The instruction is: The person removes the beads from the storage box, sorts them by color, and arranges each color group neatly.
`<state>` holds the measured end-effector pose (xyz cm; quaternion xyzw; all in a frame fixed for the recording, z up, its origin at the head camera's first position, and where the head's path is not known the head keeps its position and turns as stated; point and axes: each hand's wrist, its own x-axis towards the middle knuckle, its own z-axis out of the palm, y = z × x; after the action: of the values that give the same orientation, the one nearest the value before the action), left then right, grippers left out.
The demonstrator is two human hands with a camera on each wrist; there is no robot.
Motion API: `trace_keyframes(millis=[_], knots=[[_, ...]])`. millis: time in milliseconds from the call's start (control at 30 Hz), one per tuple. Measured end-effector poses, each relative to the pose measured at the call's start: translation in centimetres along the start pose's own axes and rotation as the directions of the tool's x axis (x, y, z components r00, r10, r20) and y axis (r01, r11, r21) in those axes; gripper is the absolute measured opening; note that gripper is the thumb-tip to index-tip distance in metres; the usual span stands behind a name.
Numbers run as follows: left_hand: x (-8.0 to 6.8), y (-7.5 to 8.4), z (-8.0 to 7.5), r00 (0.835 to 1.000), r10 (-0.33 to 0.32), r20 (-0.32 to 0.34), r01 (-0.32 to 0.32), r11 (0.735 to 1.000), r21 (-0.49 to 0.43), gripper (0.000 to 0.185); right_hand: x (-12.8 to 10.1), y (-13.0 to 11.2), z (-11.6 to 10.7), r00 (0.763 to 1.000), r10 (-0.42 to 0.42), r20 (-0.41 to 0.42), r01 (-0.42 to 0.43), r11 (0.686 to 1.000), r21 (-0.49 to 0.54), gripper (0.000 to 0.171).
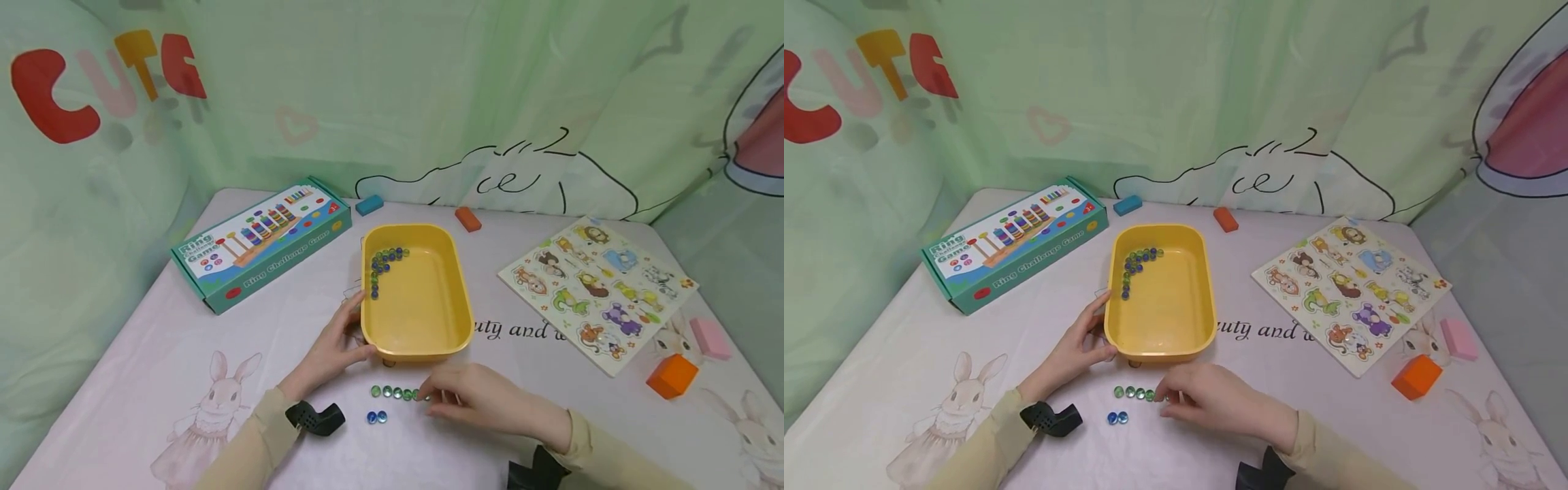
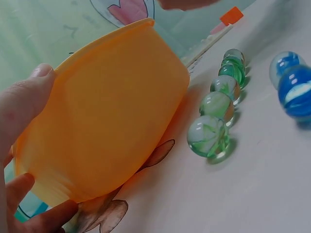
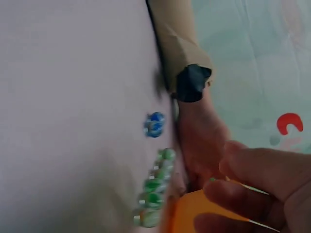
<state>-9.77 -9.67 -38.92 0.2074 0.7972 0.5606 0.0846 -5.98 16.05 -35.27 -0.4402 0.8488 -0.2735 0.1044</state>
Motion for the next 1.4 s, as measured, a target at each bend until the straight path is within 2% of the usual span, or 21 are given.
trace_keyframes(millis=[100,167,400,567,800,1000,1233,1400], knots=[[0.0,0.1,0.0,1.000,0.006,0.000,-0.006,1.000,0.000,0.082,0.8,-0.5,-1.5,0.999,-0.035,0.041,0.033,0.999,0.040,0.010],[0.0,0.1,0.0,1.000,0.009,0.001,-0.009,1.000,-0.001,0.082,1.5,-0.7,-2.7,0.997,-0.025,0.069,0.022,0.998,0.055,0.010],[0.0,0.2,0.0,1.000,-0.004,0.000,0.004,1.000,0.003,0.083,4.9,-0.1,-6.1,0.987,0.061,0.146,-0.076,0.992,0.100,0.010],[0.0,0.1,-0.1,1.000,-0.011,0.002,0.011,1.000,0.004,0.083,7.5,1.8,-7.0,0.981,0.110,0.160,-0.127,0.987,0.101,0.015],[-0.1,0.2,-0.1,1.000,-0.012,-0.003,0.012,1.000,0.013,0.083,10.7,4.0,-6.5,0.967,0.221,0.129,-0.230,0.971,0.059,0.014],[-0.1,0.0,-0.1,1.000,-0.023,0.012,0.023,1.000,0.006,0.083,12.6,5.6,-5.5,0.949,0.303,0.089,-0.302,0.953,-0.033,0.012],[0.6,-3.1,0.4,1.000,-0.011,-0.003,0.011,1.000,0.001,0.086,14.3,6.9,-4.6,0.933,0.346,0.098,-0.336,0.936,-0.110,0.014],[0.7,-3.8,0.4,1.000,0.010,-0.009,-0.010,1.000,0.002,0.085,15.7,7.1,-3.7,0.908,0.392,0.144,-0.359,0.909,-0.213,0.017]])
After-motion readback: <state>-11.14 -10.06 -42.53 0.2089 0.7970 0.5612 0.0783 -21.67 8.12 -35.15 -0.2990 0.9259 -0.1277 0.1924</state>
